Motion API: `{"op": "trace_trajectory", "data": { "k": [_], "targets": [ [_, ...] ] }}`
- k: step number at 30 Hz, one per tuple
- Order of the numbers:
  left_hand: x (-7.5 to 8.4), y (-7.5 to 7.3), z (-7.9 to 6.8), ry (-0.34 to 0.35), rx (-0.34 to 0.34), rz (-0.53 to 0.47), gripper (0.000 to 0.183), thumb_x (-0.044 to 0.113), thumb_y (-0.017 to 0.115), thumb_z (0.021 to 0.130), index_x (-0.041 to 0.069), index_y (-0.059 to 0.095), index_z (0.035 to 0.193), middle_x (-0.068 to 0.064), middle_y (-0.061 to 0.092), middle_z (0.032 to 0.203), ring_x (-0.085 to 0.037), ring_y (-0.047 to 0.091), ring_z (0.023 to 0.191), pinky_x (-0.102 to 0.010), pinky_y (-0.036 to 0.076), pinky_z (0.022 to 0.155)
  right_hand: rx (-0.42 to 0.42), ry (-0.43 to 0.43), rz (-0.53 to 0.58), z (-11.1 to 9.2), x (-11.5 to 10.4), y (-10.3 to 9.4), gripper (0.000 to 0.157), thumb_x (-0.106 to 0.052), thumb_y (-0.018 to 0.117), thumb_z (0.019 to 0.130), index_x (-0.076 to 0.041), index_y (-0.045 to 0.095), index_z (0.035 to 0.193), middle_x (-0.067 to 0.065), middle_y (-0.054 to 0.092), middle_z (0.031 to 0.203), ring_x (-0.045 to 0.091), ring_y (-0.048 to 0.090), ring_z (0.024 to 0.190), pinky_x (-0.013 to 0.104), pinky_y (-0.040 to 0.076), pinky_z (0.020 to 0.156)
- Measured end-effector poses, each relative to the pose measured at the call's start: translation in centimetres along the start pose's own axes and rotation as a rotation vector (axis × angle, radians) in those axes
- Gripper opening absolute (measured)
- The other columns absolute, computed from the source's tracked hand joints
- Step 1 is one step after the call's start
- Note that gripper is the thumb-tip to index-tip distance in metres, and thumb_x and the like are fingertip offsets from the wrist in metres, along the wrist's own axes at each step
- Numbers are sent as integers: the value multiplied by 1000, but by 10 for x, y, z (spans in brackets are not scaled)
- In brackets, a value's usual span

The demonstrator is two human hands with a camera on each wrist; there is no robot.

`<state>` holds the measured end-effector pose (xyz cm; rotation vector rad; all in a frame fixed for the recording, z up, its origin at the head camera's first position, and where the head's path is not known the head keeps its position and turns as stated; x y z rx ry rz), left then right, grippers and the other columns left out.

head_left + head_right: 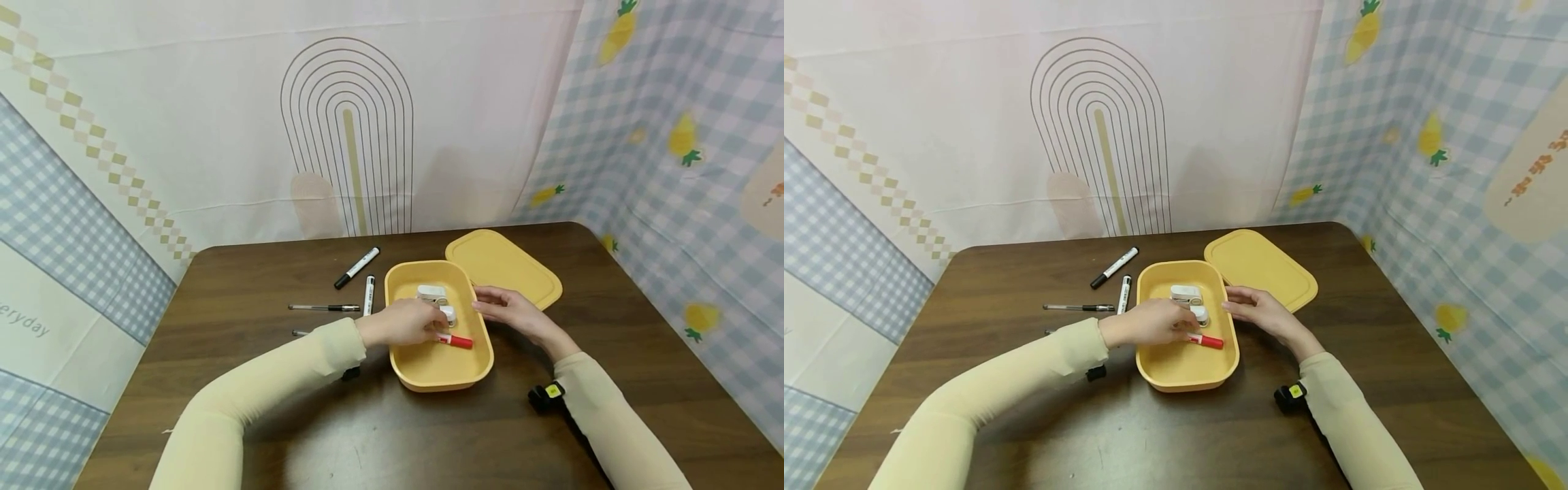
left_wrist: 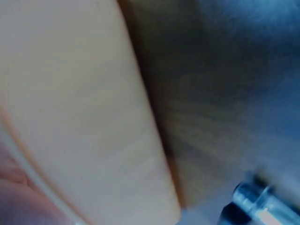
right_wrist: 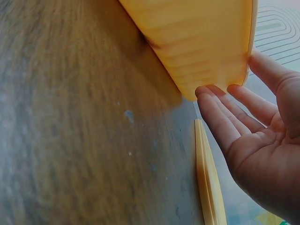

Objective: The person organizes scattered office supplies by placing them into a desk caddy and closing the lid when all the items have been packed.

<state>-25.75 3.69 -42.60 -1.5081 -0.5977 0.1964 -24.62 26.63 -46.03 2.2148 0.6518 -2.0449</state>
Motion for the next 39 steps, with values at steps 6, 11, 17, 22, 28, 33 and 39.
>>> {"op": "trace_trajectory", "data": {
  "k": [6, 11, 17, 22, 28, 33, 39],
  "targets": [
    [1, -14, 4, 17, 17, 21, 21, 22, 73, 93, 20, 76, 114, 8, 70, 107, -7, 64, 97, -28, 51, 78, -1, -8, 15, 0, 1, 0, 61, -19, 63, 101, 11, 39, 148, 33, 48, 143, 31, 56, 126, 29, 52, 94],
    [2, -28, 5, 33, 16, 32, 23, 19, 70, 95, 17, 74, 118, 5, 70, 109, -10, 65, 99, -28, 52, 83, 4, -7, 17, -1, 2, 1, 61, -22, 65, 100, 9, 41, 148, 30, 50, 142, 29, 58, 124, 31, 53, 94],
    [3, -54, 5, 42, 55, 38, 23, 19, 68, 97, 15, 72, 120, 1, 70, 112, -13, 66, 99, -30, 52, 84, 3, 7, 31, -1, 2, 2, 61, -23, 65, 101, 8, 42, 148, 29, 50, 143, 32, 56, 126, 32, 53, 95],
    [0, -74, 2, 30, 89, 49, 24, 19, 67, 98, 16, 72, 121, 2, 69, 117, -12, 65, 100, -31, 53, 83, 2, 8, 27, -2, 0, 2, 61, -24, 64, 101, 7, 42, 148, 28, 49, 144, 32, 56, 127, 32, 52, 95],
    [-2, -89, -2, 26, 128, 47, 26, 18, 68, 97, 14, 72, 122, -2, 68, 116, -17, 67, 96, -34, 54, 77, 7, 10, 31, -1, -1, 2, 61, -24, 64, 101, 7, 42, 148, 29, 49, 145, 33, 55, 127, 31, 52, 95],
    [-6, -91, -6, 3, 123, 55, 25, 19, 68, 97, 14, 72, 122, -2, 68, 116, -16, 67, 96, -33, 54, 79, 10, 5, 22, -1, -1, 2, 62, -24, 65, 101, 8, 41, 148, 29, 48, 145, 31, 56, 126, 31, 52, 95],
    [-16, -94, -12, -38, 150, 64, 25, 20, 69, 97, 16, 72, 121, 1, 68, 118, -15, 66, 102, -33, 54, 82, 10, -4, 19, -2, 0, 2, 62, -23, 65, 100, 8, 41, 148, 29, 48, 145, 32, 55, 127, 31, 52, 95]
  ]
}}
Point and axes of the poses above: each hand's wrist, its own z-axis towards the middle knuckle, its own y-axis out of the palm, x = y × z, the point moved 3 cm from there along z, towards the middle knuckle
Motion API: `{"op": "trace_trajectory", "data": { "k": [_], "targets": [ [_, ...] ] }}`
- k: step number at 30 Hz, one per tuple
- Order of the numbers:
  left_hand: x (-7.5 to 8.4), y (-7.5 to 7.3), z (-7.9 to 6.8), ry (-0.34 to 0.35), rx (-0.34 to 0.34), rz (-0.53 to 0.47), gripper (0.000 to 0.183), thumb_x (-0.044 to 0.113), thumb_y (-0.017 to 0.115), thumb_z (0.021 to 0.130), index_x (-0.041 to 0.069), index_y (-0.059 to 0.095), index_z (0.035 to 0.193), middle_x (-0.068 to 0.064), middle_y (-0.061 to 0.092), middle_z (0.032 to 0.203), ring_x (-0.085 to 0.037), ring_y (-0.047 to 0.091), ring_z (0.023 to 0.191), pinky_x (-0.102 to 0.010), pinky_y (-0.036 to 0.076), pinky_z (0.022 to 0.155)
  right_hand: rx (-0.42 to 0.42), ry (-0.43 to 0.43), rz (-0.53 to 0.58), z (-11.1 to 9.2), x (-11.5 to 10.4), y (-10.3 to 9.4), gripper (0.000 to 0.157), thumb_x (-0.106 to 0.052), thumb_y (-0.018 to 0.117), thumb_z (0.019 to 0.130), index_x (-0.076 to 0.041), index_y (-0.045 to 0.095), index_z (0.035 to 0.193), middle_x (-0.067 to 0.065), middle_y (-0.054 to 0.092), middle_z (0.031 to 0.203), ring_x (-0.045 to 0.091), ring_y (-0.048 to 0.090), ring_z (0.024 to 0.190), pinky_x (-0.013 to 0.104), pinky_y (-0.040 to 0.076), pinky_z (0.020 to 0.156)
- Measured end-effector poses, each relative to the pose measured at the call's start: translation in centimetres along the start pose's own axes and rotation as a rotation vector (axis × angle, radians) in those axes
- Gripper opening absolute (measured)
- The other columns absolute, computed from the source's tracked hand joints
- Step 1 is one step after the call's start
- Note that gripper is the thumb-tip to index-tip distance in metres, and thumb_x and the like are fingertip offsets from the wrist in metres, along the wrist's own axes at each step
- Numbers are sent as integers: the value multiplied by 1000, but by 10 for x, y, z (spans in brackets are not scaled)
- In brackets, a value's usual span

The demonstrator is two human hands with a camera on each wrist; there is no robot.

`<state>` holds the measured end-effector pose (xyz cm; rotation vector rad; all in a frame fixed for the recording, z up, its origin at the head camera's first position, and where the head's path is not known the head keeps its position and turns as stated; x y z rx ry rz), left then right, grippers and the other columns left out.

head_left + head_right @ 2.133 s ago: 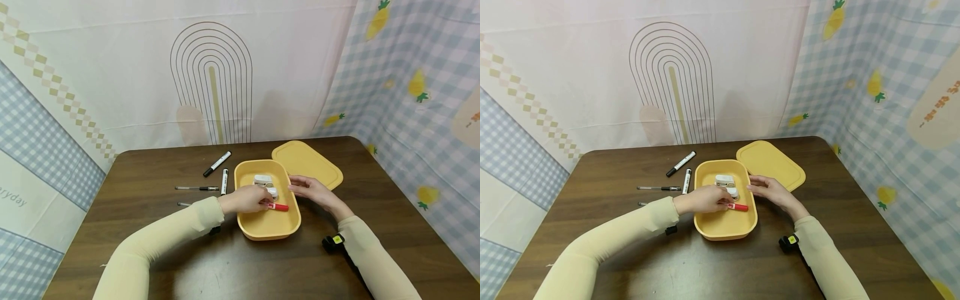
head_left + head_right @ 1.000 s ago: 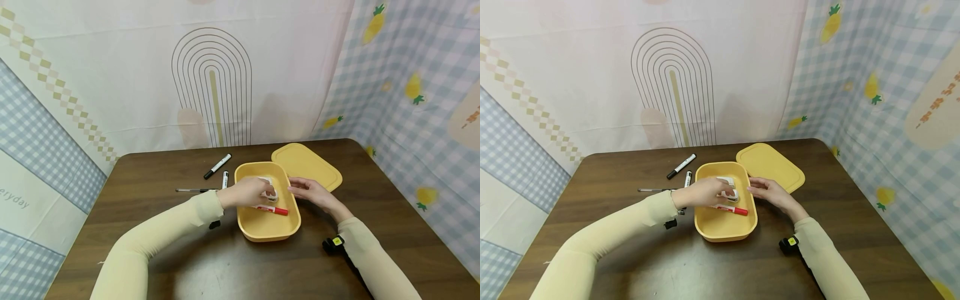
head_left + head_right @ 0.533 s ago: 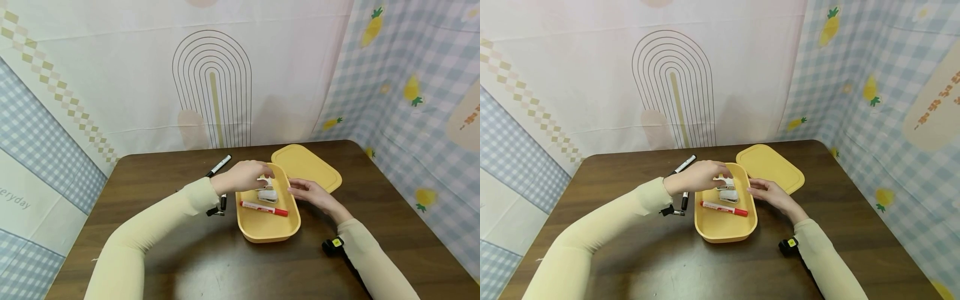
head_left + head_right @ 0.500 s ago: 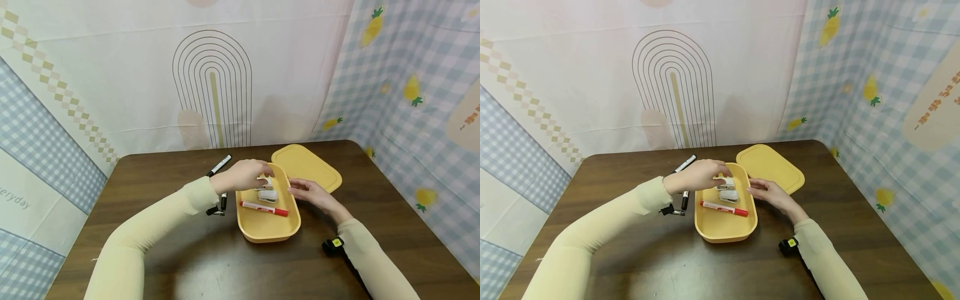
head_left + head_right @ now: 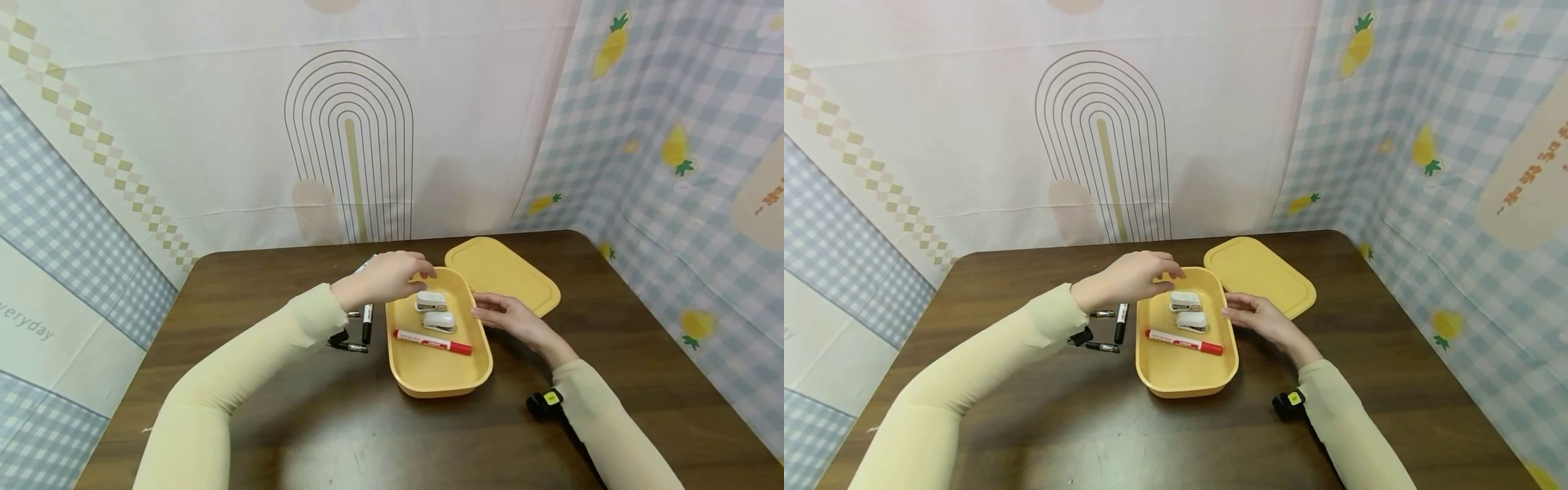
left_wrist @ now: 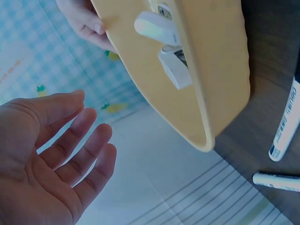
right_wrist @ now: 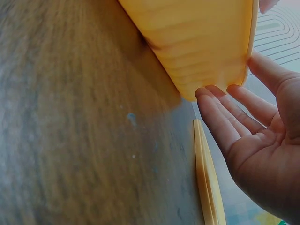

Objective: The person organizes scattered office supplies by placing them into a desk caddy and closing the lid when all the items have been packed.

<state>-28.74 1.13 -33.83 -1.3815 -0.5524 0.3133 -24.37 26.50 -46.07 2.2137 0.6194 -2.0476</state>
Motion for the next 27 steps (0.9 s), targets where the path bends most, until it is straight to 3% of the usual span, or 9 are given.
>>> {"op": "trace_trajectory", "data": {
  "k": [9, 20, 27],
  "targets": [
    [-22, -7, -14, -62, 61, -31, 22, 17, 68, 97, 15, 74, 119, -2, 70, 115, -20, 67, 100, -37, 54, 82, 5, 7, 2, 0, 2, 0, 62, -24, 65, 100, 8, 41, 148, 29, 49, 145, 29, 56, 125, 30, 52, 95],
    [-48, -15, -36, -103, 137, -50, 23, 19, 69, 96, 12, 74, 117, 0, 69, 110, -16, 66, 93, -36, 54, 80, 13, 9, 9, -1, 2, -1, 62, -23, 66, 100, 8, 41, 148, 29, 49, 144, 25, 58, 123, 29, 52, 94],
    [-64, -17, -50, -146, 169, -75, 22, 17, 69, 96, 11, 74, 117, -2, 71, 108, -18, 66, 97, -38, 53, 84, 9, 9, 14, 0, 2, -1, 63, -24, 66, 100, 7, 41, 149, 29, 48, 145, 32, 55, 127, 30, 52, 94]
  ]
}}
Point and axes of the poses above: each hand's wrist, its own z-axis towards the middle knuckle, its own y-axis out of the palm, x = y × z, the point moved 3 cm from there along z, towards the middle knuckle
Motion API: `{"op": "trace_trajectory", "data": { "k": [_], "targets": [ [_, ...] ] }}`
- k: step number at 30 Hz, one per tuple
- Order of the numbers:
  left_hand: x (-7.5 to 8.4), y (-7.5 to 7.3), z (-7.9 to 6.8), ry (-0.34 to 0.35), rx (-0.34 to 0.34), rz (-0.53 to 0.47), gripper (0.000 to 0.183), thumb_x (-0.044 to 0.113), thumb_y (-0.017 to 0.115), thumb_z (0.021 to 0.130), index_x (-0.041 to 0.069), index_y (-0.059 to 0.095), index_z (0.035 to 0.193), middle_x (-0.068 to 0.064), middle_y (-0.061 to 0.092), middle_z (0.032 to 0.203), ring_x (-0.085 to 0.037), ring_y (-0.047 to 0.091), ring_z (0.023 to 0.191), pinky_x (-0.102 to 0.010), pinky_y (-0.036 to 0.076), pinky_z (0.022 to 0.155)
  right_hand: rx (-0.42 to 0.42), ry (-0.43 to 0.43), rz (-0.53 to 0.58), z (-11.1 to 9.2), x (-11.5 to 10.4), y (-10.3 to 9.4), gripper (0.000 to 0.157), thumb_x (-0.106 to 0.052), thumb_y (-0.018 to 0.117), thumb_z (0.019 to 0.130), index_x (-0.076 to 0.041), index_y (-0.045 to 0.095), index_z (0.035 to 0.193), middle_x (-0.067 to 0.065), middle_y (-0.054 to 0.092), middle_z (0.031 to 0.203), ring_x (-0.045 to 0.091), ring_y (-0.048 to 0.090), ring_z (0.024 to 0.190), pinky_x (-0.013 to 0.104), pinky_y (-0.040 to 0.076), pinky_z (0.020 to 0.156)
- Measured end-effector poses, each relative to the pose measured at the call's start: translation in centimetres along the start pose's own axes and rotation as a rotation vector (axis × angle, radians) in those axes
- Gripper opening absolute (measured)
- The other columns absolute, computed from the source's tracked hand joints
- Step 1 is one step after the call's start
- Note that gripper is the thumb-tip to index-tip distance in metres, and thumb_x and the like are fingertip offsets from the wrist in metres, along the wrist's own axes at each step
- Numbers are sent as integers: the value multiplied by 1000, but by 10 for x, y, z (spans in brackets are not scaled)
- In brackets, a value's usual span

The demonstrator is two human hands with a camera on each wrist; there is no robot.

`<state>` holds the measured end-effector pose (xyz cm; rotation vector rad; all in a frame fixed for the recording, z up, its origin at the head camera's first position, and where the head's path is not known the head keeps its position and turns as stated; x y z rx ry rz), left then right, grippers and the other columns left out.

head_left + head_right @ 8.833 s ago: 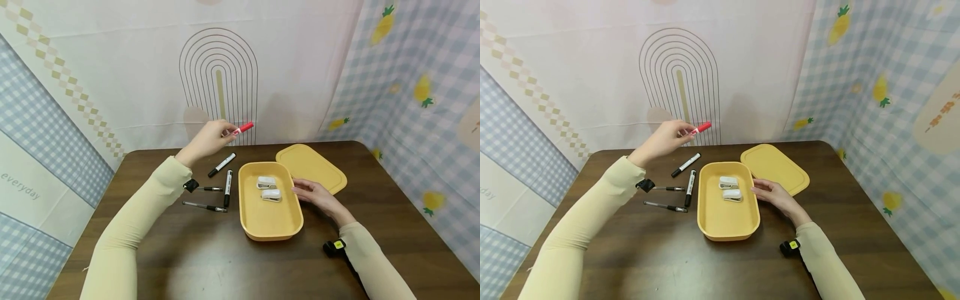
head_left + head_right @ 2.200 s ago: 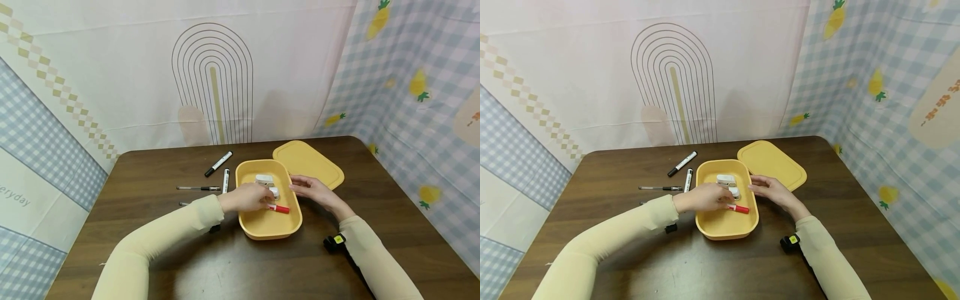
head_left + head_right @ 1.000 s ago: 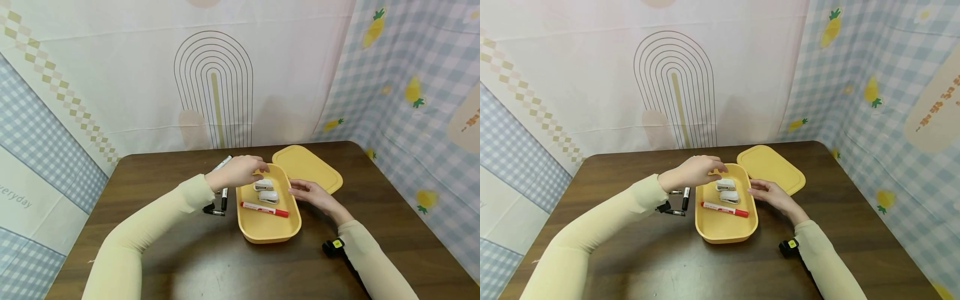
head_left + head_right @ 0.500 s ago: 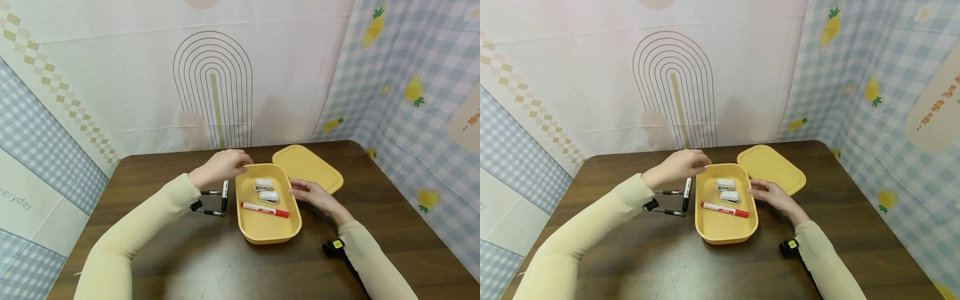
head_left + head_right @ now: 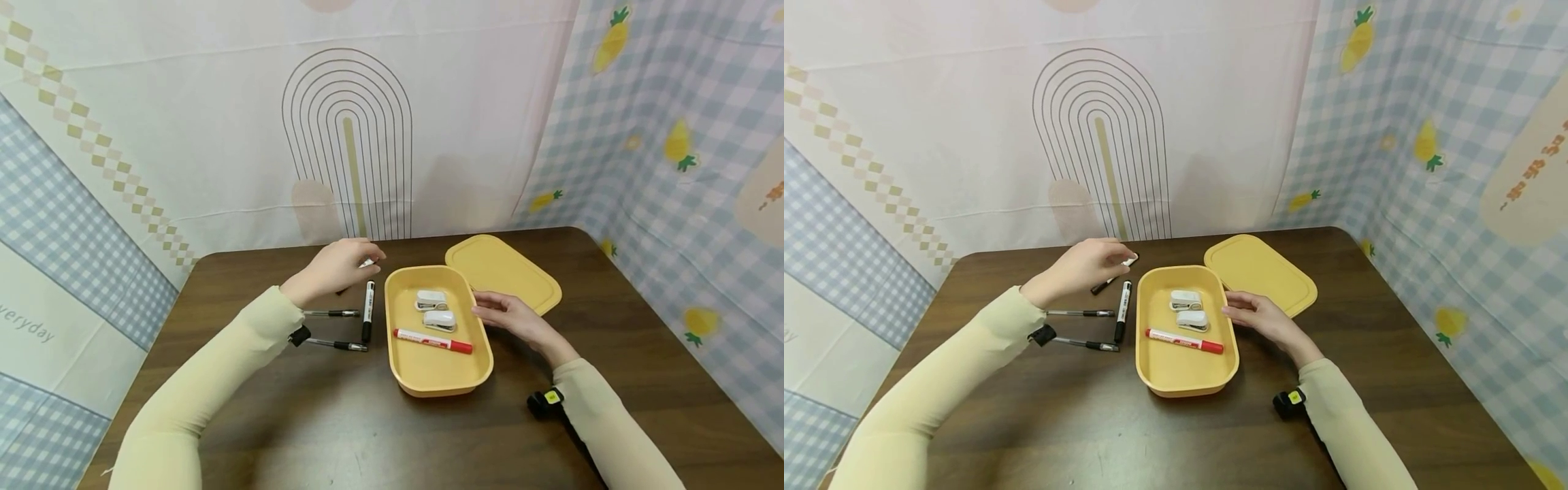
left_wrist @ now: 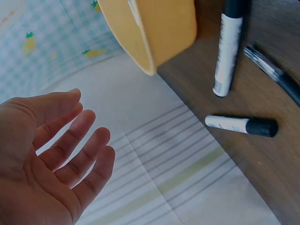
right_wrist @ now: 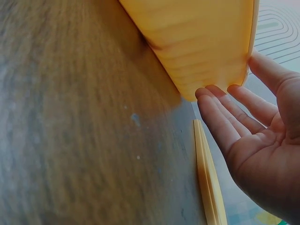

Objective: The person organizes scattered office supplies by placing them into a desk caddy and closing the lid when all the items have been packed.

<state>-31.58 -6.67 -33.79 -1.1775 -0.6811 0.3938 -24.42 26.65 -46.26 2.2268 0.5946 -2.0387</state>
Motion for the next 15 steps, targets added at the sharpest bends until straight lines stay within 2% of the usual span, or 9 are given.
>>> {"op": "trace_trajectory", "data": {
  "k": [7, 15],
  "targets": [
    [-14, -1, -6, -50, 6, -19, 24, 19, 70, 95, 9, 74, 116, -3, 72, 108, -20, 68, 99, -39, 53, 86, -1, 5, -17, 0, 2, -4, 65, -27, 66, 100, 6, 40, 150, 28, 47, 147, 33, 53, 130, 30, 52, 95],
    [-24, 0, -12, -88, 31, -73, 21, 14, 69, 95, 6, 73, 113, -6, 72, 105, -19, 68, 96, -37, 53, 86, -4, -4, -1, 0, 1, -1, 62, -24, 65, 100, 6, 41, 149, 29, 47, 147, 30, 55, 128, 30, 52, 95]
  ]
}}
Point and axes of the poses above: each hand's wrist, its own z-axis towards the middle knuckle, its own y-axis out of the palm, x = y × z, the point moved 3 cm from there along z, towards the middle knuckle
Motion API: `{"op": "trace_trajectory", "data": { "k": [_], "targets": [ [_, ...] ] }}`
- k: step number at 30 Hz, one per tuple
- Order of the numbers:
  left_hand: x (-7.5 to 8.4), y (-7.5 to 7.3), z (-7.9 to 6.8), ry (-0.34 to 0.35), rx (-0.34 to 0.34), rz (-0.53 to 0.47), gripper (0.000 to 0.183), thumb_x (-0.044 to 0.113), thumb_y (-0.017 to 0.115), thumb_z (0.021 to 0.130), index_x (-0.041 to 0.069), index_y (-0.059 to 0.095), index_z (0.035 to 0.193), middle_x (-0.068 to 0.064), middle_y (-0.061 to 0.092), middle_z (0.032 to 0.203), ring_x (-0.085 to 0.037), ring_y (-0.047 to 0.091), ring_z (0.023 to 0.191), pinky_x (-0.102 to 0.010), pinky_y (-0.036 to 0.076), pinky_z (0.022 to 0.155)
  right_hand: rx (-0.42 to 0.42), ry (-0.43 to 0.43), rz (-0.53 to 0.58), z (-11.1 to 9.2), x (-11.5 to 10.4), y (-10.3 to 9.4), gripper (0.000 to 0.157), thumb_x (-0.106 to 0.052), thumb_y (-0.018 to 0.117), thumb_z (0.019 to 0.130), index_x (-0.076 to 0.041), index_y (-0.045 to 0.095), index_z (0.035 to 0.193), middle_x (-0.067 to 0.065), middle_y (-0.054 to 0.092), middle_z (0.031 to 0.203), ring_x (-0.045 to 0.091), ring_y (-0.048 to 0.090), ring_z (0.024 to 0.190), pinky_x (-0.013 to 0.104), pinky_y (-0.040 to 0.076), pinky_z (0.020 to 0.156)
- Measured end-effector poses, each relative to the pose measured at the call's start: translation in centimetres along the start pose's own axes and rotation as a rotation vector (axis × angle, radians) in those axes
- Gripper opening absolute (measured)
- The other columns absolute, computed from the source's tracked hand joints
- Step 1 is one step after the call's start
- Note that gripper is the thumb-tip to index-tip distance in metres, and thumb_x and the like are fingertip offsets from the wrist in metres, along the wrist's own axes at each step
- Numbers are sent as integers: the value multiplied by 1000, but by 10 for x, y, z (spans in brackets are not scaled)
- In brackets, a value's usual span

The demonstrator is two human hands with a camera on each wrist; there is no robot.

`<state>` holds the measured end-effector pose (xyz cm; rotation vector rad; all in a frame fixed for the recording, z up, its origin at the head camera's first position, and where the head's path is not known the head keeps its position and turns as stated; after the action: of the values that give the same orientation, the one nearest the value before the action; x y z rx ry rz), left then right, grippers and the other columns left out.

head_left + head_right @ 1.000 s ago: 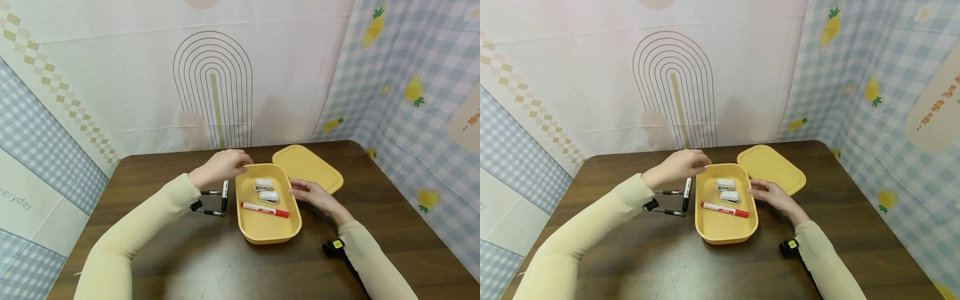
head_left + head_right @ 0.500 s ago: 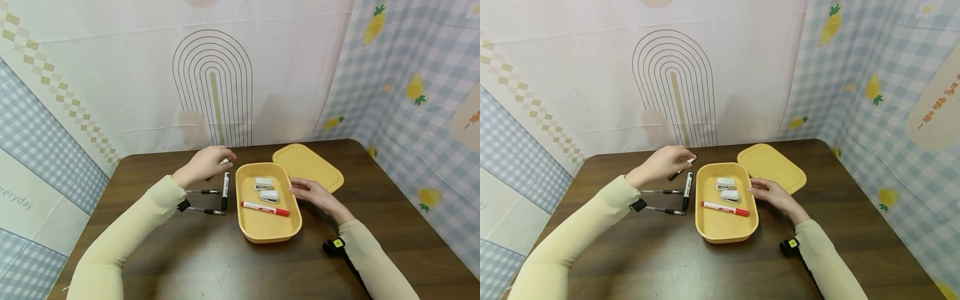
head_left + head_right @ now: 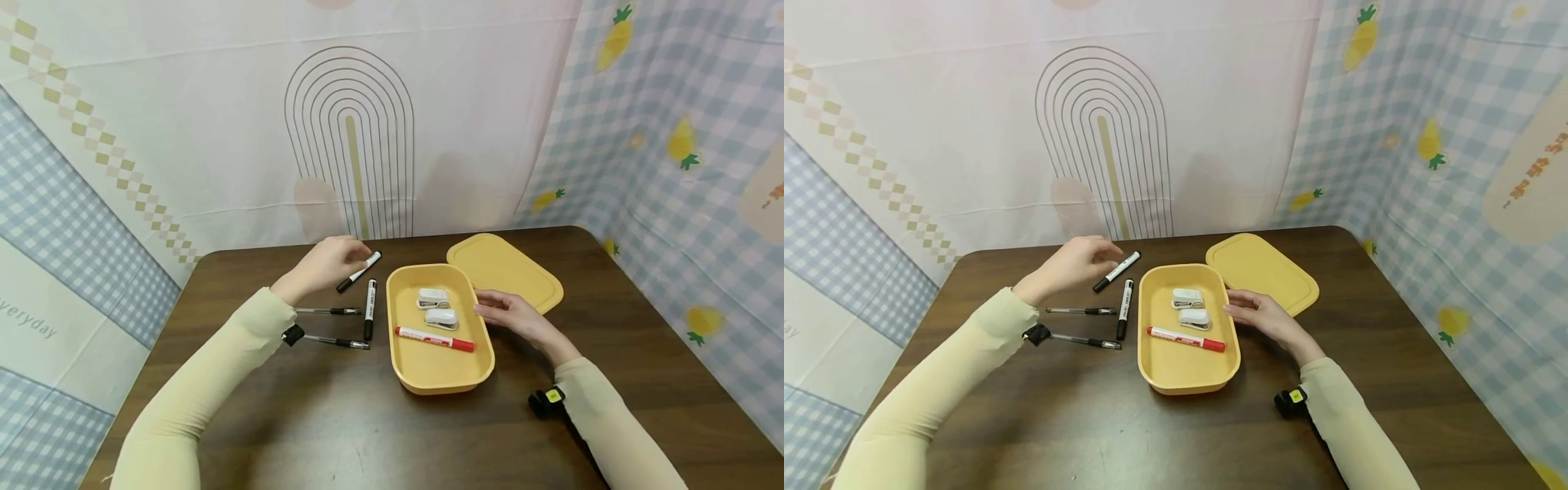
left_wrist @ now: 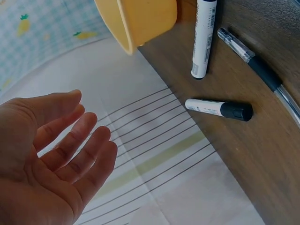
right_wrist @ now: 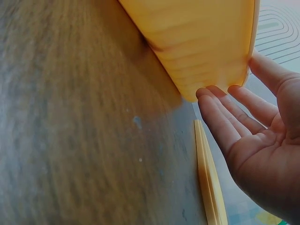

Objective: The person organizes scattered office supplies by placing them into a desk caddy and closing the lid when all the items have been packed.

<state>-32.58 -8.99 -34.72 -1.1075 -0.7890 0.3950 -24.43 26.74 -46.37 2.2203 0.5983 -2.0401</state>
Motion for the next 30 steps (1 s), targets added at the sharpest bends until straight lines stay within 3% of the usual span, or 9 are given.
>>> {"op": "trace_trajectory", "data": {
  "k": [7, 14, 20, 30],
  "targets": [
    [-9, 8, 0, -60, 20, -54, 32, 14, 69, 96, 1, 67, 125, -10, 71, 107, -23, 68, 98, -41, 54, 86, 0, 1, 15, 0, -2, 2, 62, -22, 65, 100, 7, 40, 149, 30, 46, 146, 27, 56, 126, 29, 52, 94],
    [-24, 19, 3, -128, 77, -69, 44, 19, 69, 97, 2, 58, 136, -15, 67, 121, -28, 64, 110, -45, 51, 93, 5, 3, 15, -1, -3, 3, 63, -23, 65, 100, 8, 40, 149, 30, 46, 146, 29, 56, 126, 29, 52, 94],
    [-34, 31, 3, -185, 42, -92, 42, 19, 67, 98, 2, 60, 136, -16, 63, 134, -32, 60, 119, -48, 48, 98, 5, -1, 21, -1, -3, 3, 62, -22, 65, 100, 9, 40, 148, 30, 47, 145, 29, 55, 126, 29, 52, 94],
    [-48, 53, 5, -239, 28, -143, 43, 19, 65, 99, -2, 60, 136, -19, 63, 133, -34, 62, 119, -48, 50, 98, 8, -4, 16, -1, -1, 3, 62, -23, 65, 100, 9, 40, 148, 30, 47, 145, 27, 57, 124, 29, 52, 94]
  ]
}}
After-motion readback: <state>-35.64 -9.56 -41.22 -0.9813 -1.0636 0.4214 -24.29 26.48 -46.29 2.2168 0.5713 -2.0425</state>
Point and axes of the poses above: each hand's wrist, its own z-axis towards the middle knuckle, its own y-axis out of the palm, x = y × z, the point moved 3 cm from there along z, towards the middle knuckle
